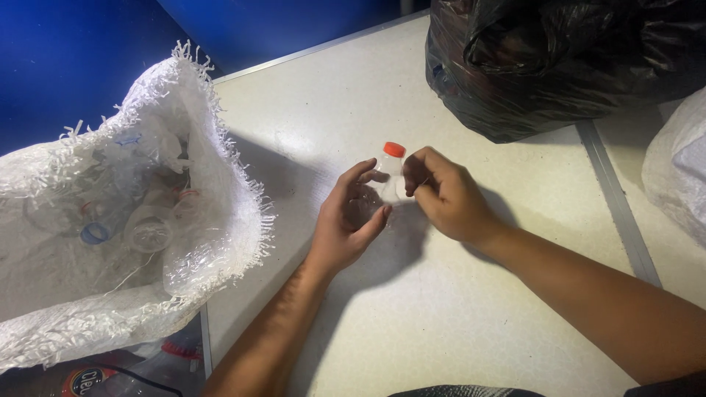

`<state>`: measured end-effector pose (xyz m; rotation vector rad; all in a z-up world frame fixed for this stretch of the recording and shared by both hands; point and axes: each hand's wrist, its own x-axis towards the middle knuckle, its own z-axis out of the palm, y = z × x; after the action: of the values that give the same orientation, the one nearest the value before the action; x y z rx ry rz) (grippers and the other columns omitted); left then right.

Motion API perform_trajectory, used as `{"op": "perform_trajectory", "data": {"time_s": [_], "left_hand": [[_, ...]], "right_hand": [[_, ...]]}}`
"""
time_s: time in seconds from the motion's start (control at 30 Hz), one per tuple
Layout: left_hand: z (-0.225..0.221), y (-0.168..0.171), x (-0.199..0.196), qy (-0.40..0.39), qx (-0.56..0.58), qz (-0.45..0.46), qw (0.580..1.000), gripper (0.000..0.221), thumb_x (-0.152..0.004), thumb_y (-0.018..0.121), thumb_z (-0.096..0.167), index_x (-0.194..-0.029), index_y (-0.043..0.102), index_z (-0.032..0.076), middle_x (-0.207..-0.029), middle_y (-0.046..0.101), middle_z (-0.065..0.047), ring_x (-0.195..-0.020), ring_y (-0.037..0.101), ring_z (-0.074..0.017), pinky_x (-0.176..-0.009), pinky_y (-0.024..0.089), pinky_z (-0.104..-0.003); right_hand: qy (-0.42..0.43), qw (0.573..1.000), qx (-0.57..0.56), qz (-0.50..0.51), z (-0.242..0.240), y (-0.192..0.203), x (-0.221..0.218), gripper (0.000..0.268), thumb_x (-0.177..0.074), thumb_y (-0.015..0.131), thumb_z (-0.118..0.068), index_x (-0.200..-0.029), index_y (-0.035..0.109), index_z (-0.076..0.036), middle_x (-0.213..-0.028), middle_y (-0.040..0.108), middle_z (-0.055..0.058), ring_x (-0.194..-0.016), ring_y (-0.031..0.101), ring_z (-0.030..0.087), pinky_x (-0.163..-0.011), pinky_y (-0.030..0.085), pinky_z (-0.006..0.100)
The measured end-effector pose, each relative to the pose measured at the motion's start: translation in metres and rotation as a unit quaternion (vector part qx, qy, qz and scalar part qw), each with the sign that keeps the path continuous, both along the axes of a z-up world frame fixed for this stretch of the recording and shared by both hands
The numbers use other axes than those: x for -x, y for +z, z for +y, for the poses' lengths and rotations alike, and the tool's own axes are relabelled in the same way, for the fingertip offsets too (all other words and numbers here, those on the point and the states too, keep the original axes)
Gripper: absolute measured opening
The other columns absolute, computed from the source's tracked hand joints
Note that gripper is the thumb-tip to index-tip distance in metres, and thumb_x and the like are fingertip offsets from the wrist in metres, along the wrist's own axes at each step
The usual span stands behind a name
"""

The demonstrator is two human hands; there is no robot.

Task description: Unscrewing plastic caps from various used plastic bottles and placing the caps into a separate bag for recycling.

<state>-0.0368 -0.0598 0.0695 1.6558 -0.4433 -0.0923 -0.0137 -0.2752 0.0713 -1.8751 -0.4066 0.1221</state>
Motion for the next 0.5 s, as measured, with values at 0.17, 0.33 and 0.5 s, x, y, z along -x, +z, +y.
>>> {"op": "perform_trajectory", "data": {"time_s": [0.17,0.33,0.5], "left_hand": [[0.001,0.012,-0.002,0.03,-0.091,-0.086,0.992,0.06,-0.091,0.075,0.001,-0.145,0.052,0.009,-0.127,0.069,-0.01,-0.109,0.068,-0.0183,-0.094,0.058,-0.034],[0.002,0.015,0.001,0.018,-0.19,-0.227,0.955,0.056,-0.085,0.08,0.006,-0.138,0.062,0.009,-0.117,0.072,-0.007,-0.105,0.07,-0.0208,-0.091,0.057,-0.035],[-0.008,0.02,0.011,0.008,-0.072,0.017,0.997,0.046,-0.096,0.074,0.014,-0.14,0.062,0.007,-0.111,0.074,-0.007,-0.099,0.07,-0.0143,-0.086,0.058,-0.031]], "right_hand": [[0.001,0.983,-0.168,0.077,-0.011,0.003,-0.007,0.018,-0.102,0.049,-0.024,-0.107,0.058,-0.009,-0.085,0.06,-0.002,-0.079,0.055,0.005,-0.069,0.049,0.023],[-0.035,0.998,-0.055,0.004,-0.011,-0.004,-0.007,0.045,-0.109,0.051,-0.037,-0.072,0.05,-0.011,-0.059,0.041,-0.006,-0.057,0.034,0.004,-0.051,0.031,0.025],[-0.044,0.998,-0.034,-0.043,-0.016,-0.005,-0.007,0.055,-0.108,0.056,-0.037,-0.063,0.041,-0.008,-0.056,0.036,-0.004,-0.058,0.031,0.004,-0.05,0.028,0.028]]}}
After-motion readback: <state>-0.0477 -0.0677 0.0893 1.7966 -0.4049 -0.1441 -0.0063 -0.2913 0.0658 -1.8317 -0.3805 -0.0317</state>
